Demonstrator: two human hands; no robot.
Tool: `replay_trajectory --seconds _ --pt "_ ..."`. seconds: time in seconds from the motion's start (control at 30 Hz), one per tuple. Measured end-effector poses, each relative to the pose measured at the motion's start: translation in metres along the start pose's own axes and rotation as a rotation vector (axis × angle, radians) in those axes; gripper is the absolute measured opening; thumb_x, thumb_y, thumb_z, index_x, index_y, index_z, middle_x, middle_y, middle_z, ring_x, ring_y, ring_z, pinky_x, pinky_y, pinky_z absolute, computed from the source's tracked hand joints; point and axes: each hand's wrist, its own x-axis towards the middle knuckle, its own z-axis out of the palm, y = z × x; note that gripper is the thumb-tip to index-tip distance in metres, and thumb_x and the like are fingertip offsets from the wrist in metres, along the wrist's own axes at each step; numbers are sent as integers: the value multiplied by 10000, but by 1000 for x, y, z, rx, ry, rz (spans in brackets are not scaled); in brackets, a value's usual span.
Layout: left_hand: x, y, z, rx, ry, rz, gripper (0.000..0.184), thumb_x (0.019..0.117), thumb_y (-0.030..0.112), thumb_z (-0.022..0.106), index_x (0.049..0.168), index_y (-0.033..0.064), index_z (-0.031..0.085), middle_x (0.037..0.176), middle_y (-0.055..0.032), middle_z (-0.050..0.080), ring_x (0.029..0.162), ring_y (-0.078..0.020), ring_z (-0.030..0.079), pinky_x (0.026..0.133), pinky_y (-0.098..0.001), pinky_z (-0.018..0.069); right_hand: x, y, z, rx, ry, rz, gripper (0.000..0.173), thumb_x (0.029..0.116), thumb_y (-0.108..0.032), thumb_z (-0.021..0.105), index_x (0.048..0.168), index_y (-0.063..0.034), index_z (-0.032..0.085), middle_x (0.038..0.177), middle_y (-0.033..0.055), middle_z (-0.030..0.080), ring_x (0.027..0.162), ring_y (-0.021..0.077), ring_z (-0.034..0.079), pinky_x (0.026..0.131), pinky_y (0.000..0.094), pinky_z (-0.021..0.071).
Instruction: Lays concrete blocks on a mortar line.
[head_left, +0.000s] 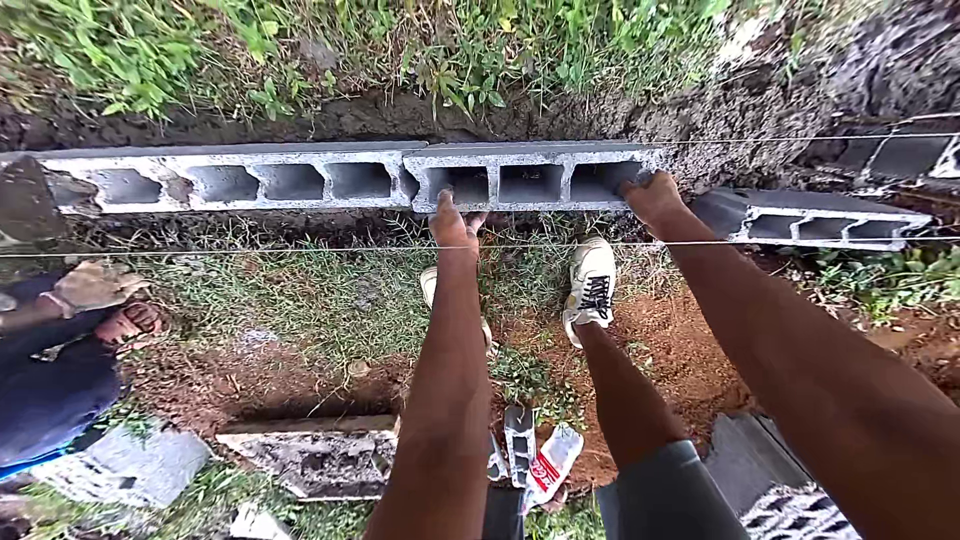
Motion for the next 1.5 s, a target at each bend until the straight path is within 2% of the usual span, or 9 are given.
replay_trajectory --seconds 0.1,0.3,0.37,0.47,0.53,0.63,0.83,1.1,1.5 --pt "-2 11 -12 36 24 51 515 1098 404 449 1482 64 405 1359 -223 562 1076 -343 662 838 -517 597 -2 0 -2 -12 -23 2 464 984 -275 661 1247 100 586 1197 330 634 1162 480 613 972 685 466" --pt "3 26 -21 21 7 2 575 1101 471 394 1522 82 357 1479 -222 478 1217 -374 610 900 -568 580 2 -2 -1 -2 -36 6 470 973 -266 679 1250 101 579 1204 332 630 1180 474 607 983 678 463" --pt "1 31 -22 116 31 -40 584 1095 482 407 1506 67 375 1417 -239 520 1134 -361 649 861 -534 597 1 -5 -2 -15 -40 21 455 984 -260 671 1236 108 582 1201 339 625 1178 482 600 978 682 457" --pt "-7 48 -33 755 100 9 590 1098 478 412 1342 -49 517 1090 -231 670 831 -282 710 727 -430 610 2 -6 -2 -37 -45 49 467 994 -273 660 1241 114 571 1212 349 615 1190 499 589 972 698 449" --pt "-17 64 -44 1233 159 222 495 1054 438 512 1170 -18 668 1042 -222 718 935 -345 721 854 -556 575 5 -3 2 -32 -36 37 463 985 -263 665 1228 119 572 1199 353 617 1174 504 595 961 707 452" --pt "-23 73 -46 1449 159 563 410 1008 357 623 1260 34 651 1103 -209 719 1064 -409 684 935 -615 519 9 1 2 -15 -25 2 438 973 -241 673 1222 107 581 1178 348 630 1149 503 609 951 712 458" --pt "5 69 -21 1637 138 584 528 951 475 685 1235 30 686 1290 -237 629 1274 -399 566 1045 -552 473 10 0 4 6 -9 13 424 977 -236 670 1207 111 588 1164 347 636 1142 505 613 952 715 455" --pt "12 71 -19 1522 153 615 335 949 346 690 1087 44 729 1204 -193 670 1199 -370 614 992 -569 500 -2 -6 -5 -45 -14 50 472 999 -298 657 1193 127 589 1175 371 616 1156 525 594 947 728 442" --pt "17 69 -17 1533 158 648 342 941 343 697 1084 34 731 1170 -200 675 1170 -367 629 969 -558 512 0 -6 -5 -28 -13 69 502 997 -297 662 1243 127 553 1194 366 604 1163 514 586 956 718 433"
